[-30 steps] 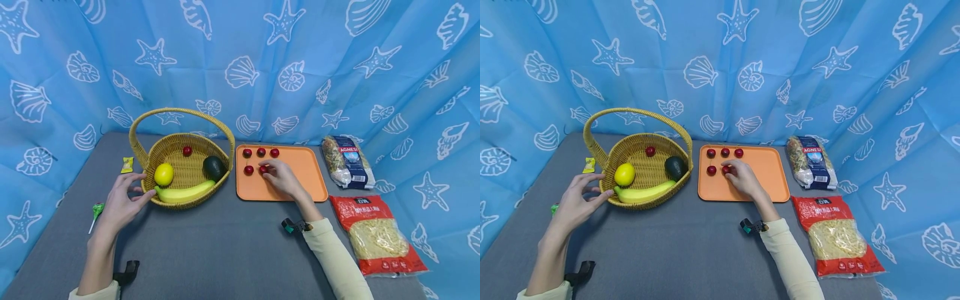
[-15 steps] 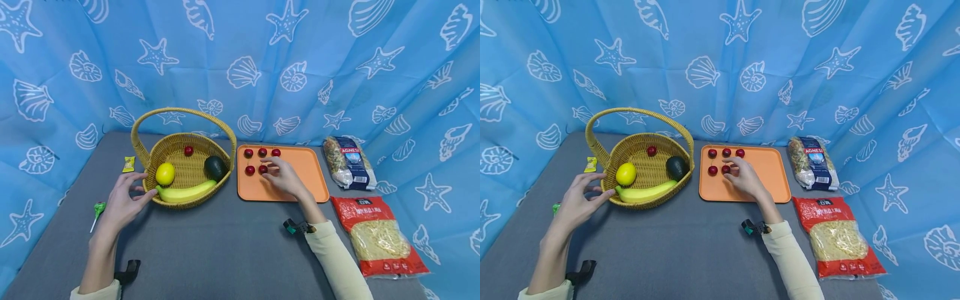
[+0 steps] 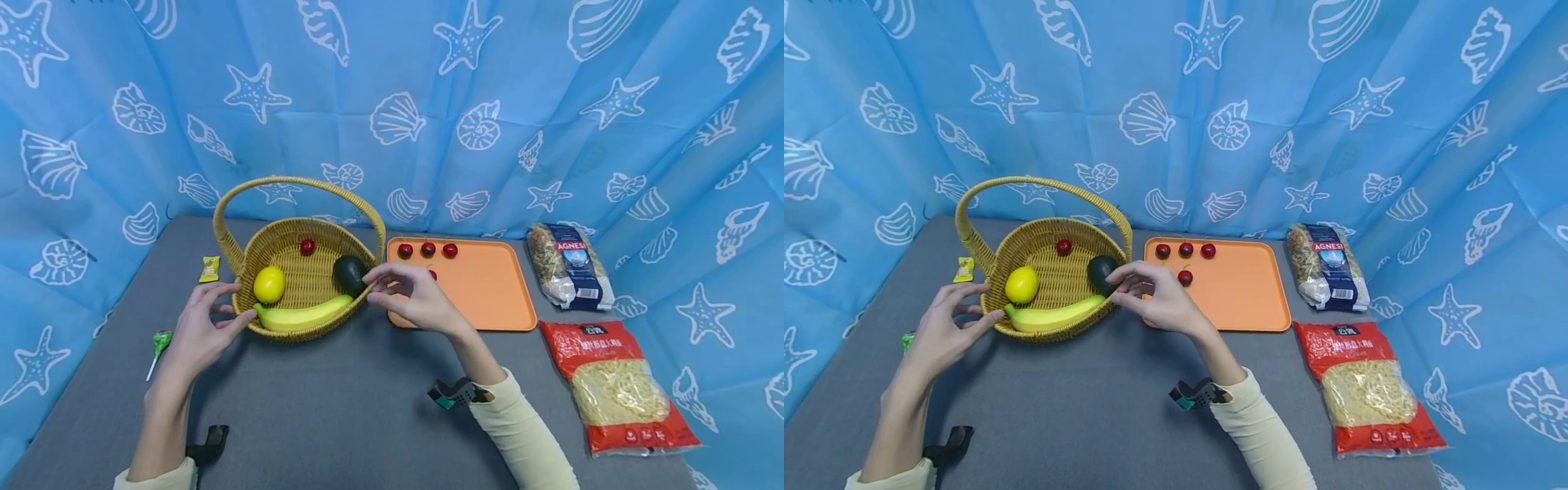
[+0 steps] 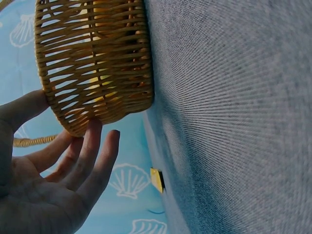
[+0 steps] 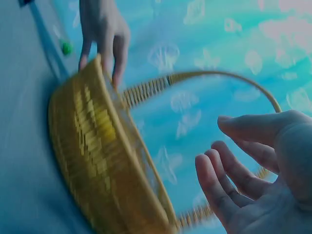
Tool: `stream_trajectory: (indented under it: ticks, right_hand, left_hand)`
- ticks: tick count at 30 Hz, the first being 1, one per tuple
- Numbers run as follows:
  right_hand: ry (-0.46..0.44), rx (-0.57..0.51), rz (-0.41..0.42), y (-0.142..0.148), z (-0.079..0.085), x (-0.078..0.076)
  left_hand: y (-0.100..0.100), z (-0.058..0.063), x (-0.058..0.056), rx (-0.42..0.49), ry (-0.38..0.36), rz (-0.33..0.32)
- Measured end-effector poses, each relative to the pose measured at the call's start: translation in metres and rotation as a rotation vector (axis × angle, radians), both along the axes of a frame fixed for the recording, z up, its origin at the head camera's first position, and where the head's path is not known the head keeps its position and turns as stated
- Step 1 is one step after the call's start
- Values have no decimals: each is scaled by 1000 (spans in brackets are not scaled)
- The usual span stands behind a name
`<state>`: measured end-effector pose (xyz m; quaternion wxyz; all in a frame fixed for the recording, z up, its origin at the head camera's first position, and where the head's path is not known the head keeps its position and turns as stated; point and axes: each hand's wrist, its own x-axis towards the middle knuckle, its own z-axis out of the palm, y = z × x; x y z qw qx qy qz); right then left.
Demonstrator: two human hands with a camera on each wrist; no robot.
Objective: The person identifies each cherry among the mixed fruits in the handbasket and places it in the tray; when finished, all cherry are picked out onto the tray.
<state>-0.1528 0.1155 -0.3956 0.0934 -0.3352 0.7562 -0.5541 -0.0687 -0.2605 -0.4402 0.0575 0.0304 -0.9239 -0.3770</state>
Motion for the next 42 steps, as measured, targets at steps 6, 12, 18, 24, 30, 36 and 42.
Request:
stream_trajectory:
  ticks: [6, 12, 18, 24, 30, 36, 42]
  right_hand:
    - [-27, -16, 55, -58, 2, -12]
    - [-84, 75, -10, -110, -8, -49]
    - [-225, 163, -136, -144, -19, -78]
    - [-349, 193, -176, -165, -25, -88]
    - [-458, 161, -246, -179, -32, -87]
    - [-583, 58, -355, -188, -41, -82]
    - [-645, -28, -454, -195, -44, -77]
  left_hand:
    - [1, 0, 0, 11, -3, 3]
    - [1, 0, 1, 26, -3, 11]
    - [1, 1, 2, 6, -5, 18]
    - [-1, 2, 3, 1, -3, 5]
    - [-3, 2, 1, -3, -8, -8]
    - [-1, 2, -1, -2, -9, -5]
    - [1, 1, -1, 3, -5, -5]
